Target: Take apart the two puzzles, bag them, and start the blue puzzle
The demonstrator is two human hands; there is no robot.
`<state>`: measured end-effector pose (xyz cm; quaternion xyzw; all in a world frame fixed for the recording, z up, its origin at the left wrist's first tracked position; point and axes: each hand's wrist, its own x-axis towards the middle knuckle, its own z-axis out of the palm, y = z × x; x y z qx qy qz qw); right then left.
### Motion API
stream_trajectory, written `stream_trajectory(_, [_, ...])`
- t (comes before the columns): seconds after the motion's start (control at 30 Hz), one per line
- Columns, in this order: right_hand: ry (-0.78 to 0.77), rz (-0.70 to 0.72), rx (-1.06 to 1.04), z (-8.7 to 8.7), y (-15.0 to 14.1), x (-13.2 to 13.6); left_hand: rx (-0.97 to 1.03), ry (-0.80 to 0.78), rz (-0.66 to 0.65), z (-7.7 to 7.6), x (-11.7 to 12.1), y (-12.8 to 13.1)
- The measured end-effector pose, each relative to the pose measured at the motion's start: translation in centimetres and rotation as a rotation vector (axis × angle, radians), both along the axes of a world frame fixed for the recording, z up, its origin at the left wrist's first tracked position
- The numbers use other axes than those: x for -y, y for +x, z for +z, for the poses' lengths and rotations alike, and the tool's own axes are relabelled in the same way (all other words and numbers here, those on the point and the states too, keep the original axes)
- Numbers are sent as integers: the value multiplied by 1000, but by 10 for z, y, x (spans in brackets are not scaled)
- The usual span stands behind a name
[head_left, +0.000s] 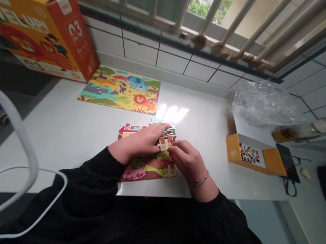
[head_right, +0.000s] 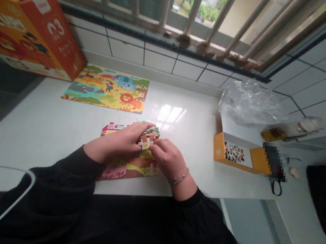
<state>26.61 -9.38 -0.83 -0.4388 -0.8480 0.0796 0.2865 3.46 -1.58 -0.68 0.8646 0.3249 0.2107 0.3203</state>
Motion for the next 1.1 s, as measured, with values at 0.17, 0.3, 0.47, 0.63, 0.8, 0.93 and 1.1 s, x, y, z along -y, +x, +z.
stream_trajectory(0.17, [-5, 2, 19, -9, 2, -4, -3, -22, -47, -1, -2, -3])
stream_trajectory(0.3, [-39, 37, 17, -9, 3, -6, 40, -20, -44, 3, -2, -2])
stream_trajectory(0.47, [17, -202, -193, -10, 8, -11, 52, -40, -50, 5, 1, 0])
stream_trajectory(0.63, [-208, -130, -219, -16, 4, -20, 18, -69, 16, 9, -3, -5])
stream_trajectory(0.8, [-333, -120, -224, -9, 6, -32, -55, 146, 204, 16, -20, -25])
stream_trajectory(0.93, [-407, -73, -256, -7, 14, -49, -315, 188, 348, 12, -23, -26])
stream_trajectory(1.1, [-425, -52, -315, -11, 16, -57, -335, 158, 377, 2, -24, -19])
